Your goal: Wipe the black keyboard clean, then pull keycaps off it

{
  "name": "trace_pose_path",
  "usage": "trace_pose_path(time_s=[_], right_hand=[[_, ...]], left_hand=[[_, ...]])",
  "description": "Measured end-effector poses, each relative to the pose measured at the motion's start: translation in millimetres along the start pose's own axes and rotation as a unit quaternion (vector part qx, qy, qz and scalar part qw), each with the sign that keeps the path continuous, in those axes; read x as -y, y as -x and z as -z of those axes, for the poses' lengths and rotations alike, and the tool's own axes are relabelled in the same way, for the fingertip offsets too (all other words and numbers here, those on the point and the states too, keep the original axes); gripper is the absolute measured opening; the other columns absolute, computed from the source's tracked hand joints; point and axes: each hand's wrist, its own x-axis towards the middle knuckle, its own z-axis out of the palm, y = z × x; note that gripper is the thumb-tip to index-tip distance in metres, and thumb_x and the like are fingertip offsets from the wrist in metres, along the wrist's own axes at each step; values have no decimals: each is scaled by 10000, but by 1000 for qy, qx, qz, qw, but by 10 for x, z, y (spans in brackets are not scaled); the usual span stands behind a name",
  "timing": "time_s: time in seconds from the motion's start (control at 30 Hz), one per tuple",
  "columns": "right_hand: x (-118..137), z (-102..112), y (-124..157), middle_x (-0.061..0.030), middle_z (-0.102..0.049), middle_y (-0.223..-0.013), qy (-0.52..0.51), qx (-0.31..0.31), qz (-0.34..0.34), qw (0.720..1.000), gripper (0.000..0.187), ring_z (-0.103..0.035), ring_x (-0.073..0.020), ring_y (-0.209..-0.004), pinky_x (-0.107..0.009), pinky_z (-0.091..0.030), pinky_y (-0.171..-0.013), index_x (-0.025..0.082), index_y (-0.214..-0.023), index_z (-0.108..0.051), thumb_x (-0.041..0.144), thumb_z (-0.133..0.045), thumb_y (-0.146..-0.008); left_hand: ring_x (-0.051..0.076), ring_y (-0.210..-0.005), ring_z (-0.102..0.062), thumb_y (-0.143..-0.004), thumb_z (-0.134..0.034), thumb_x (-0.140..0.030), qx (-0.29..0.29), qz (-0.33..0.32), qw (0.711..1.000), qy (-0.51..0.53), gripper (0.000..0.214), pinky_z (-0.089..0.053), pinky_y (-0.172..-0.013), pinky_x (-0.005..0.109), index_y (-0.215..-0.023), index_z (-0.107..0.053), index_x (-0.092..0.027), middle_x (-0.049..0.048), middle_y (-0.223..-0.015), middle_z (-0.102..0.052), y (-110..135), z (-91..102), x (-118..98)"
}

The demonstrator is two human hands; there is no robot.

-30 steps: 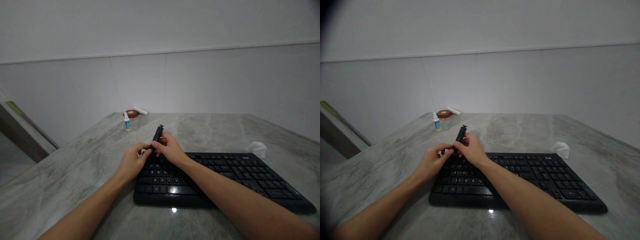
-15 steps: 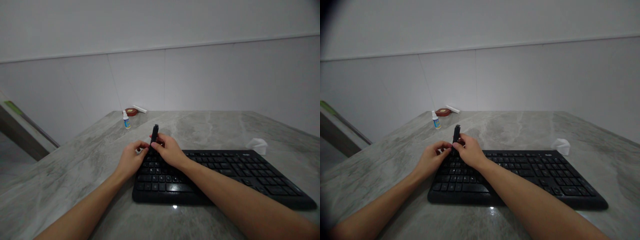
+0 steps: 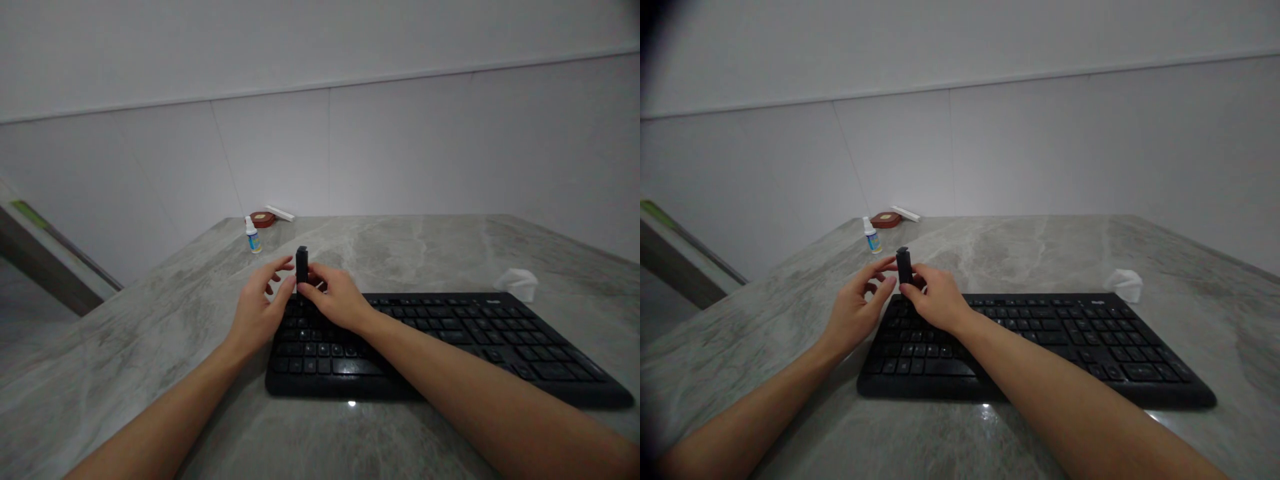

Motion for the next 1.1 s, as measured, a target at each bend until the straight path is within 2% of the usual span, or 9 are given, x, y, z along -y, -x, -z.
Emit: trace_pose_path(time_s=[0.1,0.17,0.23,0.3,0.37,0.43,0.57,0.87,1.1], right_hand=[[8,14,-18,-27,-709,-862,4,6,4,1000,125,-637,-155,-774,-275,-462,-704,175,-980,-672,159,-611,-872],[7,24,-28,-13,-698,-811,9,8,0,1000,83,-617,-145,-729,-272,-449,-688,174,-930,-673,158,-624,-865],[1,32,-33,-6,-681,-760,17,4,0,1000,40,-591,-140,-684,-275,-434,-673,169,-878,-671,159,-639,-857],[-7,34,-33,-8,-680,-753,25,-1,4,1000,17,-582,-142,-674,-280,-424,-668,169,-845,-665,166,-650,-852],[-15,31,-30,-14,-692,-774,31,-1,10,999,22,-590,-149,-687,-282,-420,-668,174,-826,-660,179,-661,-847],[-23,28,-26,-19,-701,-789,39,0,18,999,36,-598,-156,-694,-284,-413,-662,179,-809,-658,187,-670,-842],[-28,30,-22,-22,-701,-787,54,-4,31,998,51,-602,-163,-703,-289,-403,-667,181,-793,-656,184,-666,-843],[-12,36,-31,-4,-687,-758,65,13,34,997,97,-587,-147,-687,-272,-387,-650,182,-774,-631,204,-656,-865],[-7,39,-29,10,-665,-738,62,24,42,997,120,-570,-136,-669,-263,-386,-642,186,-756,-611,195,-654,-868]], left_hand=[[219,-971,-620,-925,-529,-365,14,-9,1000,20,352,-475,-811,340,-1216,-637,-200,78,-1166,-684,-144,46,-37],[215,-893,-648,-901,-546,-396,70,-9,997,29,335,-489,-768,327,-1117,-680,-179,75,-1029,-715,-335,114,-101],[183,-705,-638,-800,-663,-393,145,-19,989,31,444,-477,-633,282,-1186,-639,-174,38,-854,-705,-571,210,-209],[155,-628,-589,-764,-703,-370,257,-56,963,-61,415,-421,-583,256,-1124,-661,-169,18,-768,-662,-801,317,-354],[153,-608,-554,-782,-684,-389,317,-86,931,-160,215,-363,-563,252,-879,-725,-202,2,-674,-622,-976,406,-505],[165,-629,-560,-795,-670,-387,353,-107,908,-200,177,-354,-573,258,-794,-735,-223,3,-659,-627,-1073,458,-627],[196,-703,-605,-807,-673,-383,364,-126,890,-242,165,-373,-631,271,-782,-748,-238,18,-691,-663,-1098,482,-733],[203,-715,-609,-809,-672,-322,353,-147,880,-284,130,-391,-697,282,-768,-758,-233,30,-720,-664,-1083,505,-746],[202,-683,-614,-817,-701,-289,352,-140,887,-264,96,-389,-700,292,-782,-779,-246,22,-689,-680,-1082,515,-720]])
